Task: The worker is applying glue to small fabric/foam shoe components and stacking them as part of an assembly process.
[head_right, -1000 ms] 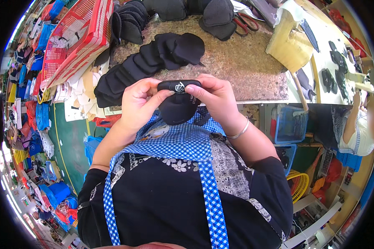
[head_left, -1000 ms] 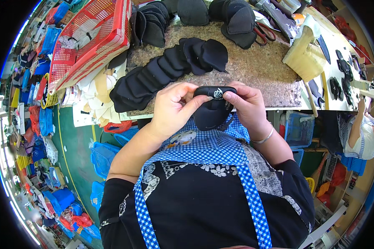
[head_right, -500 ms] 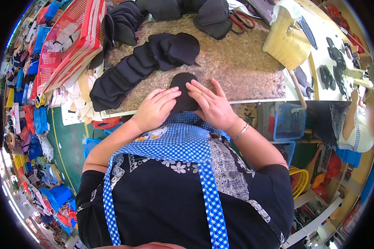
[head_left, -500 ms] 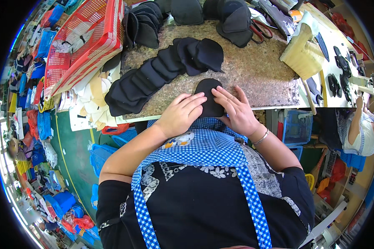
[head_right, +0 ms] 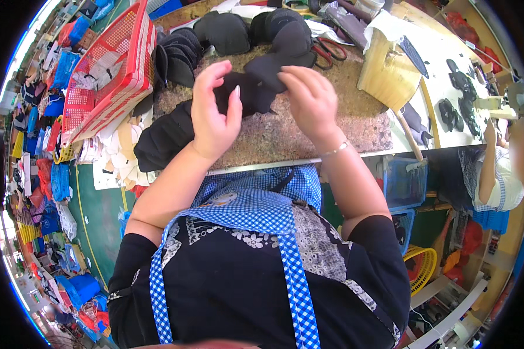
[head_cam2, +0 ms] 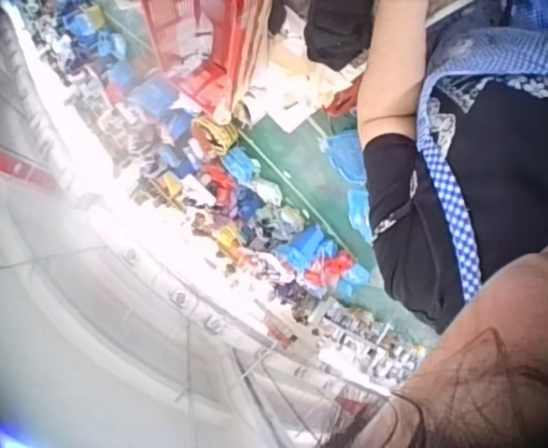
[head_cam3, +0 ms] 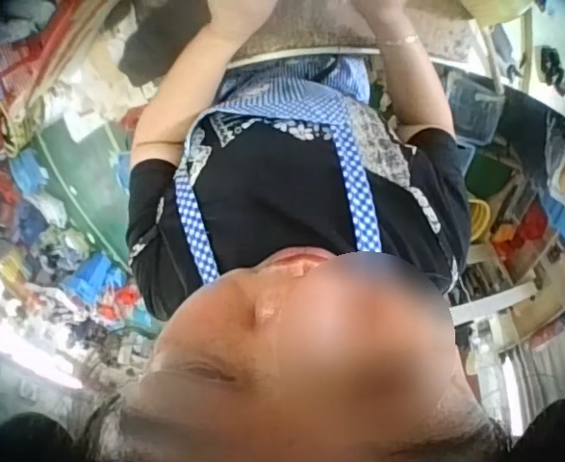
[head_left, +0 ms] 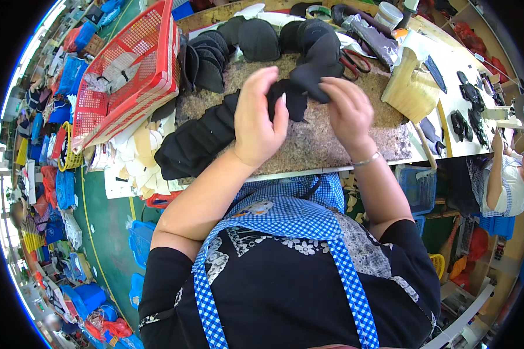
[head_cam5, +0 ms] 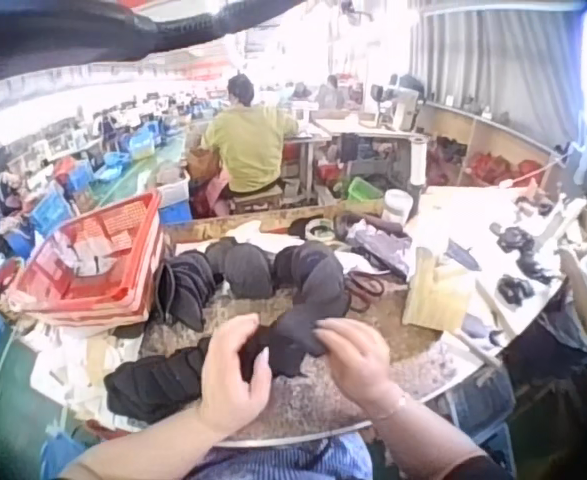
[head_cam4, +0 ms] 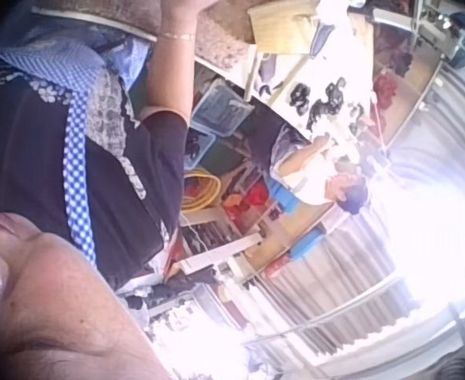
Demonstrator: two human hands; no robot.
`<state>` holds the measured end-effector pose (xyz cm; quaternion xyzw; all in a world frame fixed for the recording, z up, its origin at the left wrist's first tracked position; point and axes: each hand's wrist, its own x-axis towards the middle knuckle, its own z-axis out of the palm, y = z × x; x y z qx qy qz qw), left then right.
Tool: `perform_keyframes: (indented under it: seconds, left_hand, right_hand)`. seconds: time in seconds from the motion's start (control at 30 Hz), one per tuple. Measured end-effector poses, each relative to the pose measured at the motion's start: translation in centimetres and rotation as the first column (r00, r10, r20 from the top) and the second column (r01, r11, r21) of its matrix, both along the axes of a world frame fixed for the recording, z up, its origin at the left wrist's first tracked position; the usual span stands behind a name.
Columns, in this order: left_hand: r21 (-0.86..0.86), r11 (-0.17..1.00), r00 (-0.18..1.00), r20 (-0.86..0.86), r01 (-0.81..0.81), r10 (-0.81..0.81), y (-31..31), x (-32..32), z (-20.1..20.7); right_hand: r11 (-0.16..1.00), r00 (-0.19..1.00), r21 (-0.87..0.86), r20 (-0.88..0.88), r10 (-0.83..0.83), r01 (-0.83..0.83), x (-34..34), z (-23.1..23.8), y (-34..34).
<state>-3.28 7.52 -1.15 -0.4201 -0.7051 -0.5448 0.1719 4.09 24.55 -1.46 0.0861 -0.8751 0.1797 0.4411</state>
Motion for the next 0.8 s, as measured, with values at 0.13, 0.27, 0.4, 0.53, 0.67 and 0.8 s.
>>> perform_keyframes:
  seconds: [0.13,0.27,0.4,0.53,0.67,0.8]
  left_hand:
    - [-0.539,0.840,0.932,-0.332,-0.062,-0.145,-0.1,-0.2,-2.5]
    - [-0.706,0.697,0.920,-0.344,-0.122,-0.187,-0.8,0.0,-3.8]
    - [-0.757,0.642,0.928,-0.316,-0.120,-0.199,-0.2,0.3,-2.8]
    - [-0.730,0.680,0.939,-0.278,-0.072,-0.200,-0.5,0.4,-2.2]
    - [-0.588,0.808,0.962,-0.208,0.024,-0.179,-0.6,0.8,-1.6]
    - [-0.375,0.908,0.963,-0.112,0.186,-0.244,2.4,0.2,-1.9]
  right_hand:
    - [0.983,0.878,-0.028,0.447,0.173,-0.180,-1.6,-3.6,0.3]
    - [0.993,0.994,-0.048,0.040,-0.104,0.105,-3.7,-1.2,3.0]
    - [0.944,0.977,0.266,-0.136,-0.162,0.193,-6.8,1.3,4.7]
    - [0.965,0.967,0.248,0.216,-0.138,0.082,-6.2,-1.5,6.8]
    - [0.925,0.955,-0.260,0.180,-0.234,0.276,-3.4,-1.7,5.9]
    - [0.893,0.956,-0.351,0.177,-0.234,0.283,-2.3,-2.3,4.6]
